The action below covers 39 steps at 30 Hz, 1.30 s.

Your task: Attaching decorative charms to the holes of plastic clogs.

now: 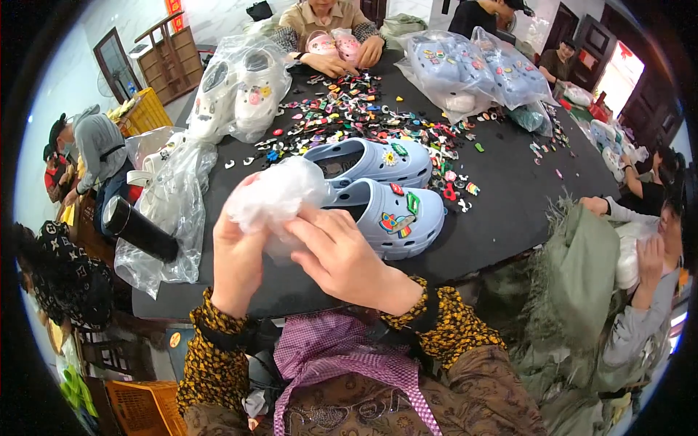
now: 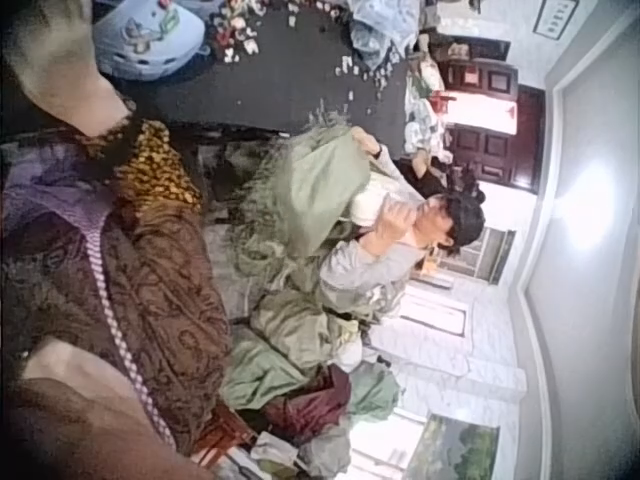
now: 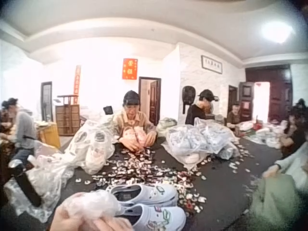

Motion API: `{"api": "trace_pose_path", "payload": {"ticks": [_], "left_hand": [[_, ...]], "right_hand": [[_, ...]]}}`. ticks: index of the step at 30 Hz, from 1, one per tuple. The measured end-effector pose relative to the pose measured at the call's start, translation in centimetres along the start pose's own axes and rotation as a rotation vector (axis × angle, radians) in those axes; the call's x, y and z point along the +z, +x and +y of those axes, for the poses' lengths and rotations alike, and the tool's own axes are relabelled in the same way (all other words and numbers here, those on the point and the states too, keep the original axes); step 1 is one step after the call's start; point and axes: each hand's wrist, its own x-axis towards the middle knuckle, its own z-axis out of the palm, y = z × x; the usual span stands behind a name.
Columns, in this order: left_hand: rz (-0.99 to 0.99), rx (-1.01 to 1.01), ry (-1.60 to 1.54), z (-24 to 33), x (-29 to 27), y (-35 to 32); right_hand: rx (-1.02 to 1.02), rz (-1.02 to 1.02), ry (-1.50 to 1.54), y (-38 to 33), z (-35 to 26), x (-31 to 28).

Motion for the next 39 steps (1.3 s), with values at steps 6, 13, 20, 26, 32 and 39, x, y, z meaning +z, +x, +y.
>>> {"api": "trace_pose_path", "payload": {"ticks": [6,13,20,26,32,39], "left_hand": [[0.031,0.034,0.13,-1.6,-0.8,2.9],[-0.254,0.571,0.991,-3.0,2.3,4.9],[-0.502,0.673,1.344,-4.2,5.9,5.4],[-0.255,0.189,0.932,-4.9,6.9,5.5],[-0.527,0.212,0.874,-4.9,6.8,4.9],[-0.562,0.579,1.253,1.7,6.5,3.6]], "right_hand": [[0.05,0.026,-0.11,-2.4,1.7,-4.1],[0.354,0.002,-0.491,-5.2,4.9,-8.2],[0.309,-0.006,-0.587,-6.3,6.0,-7.9],[0.28,-0.016,-0.593,-6.2,6.0,-8.0],[0.282,-0.046,-0.604,-6.4,5.5,-8.5],[0.271,-0.037,-0.603,-6.0,5.2,-8.6]]}}
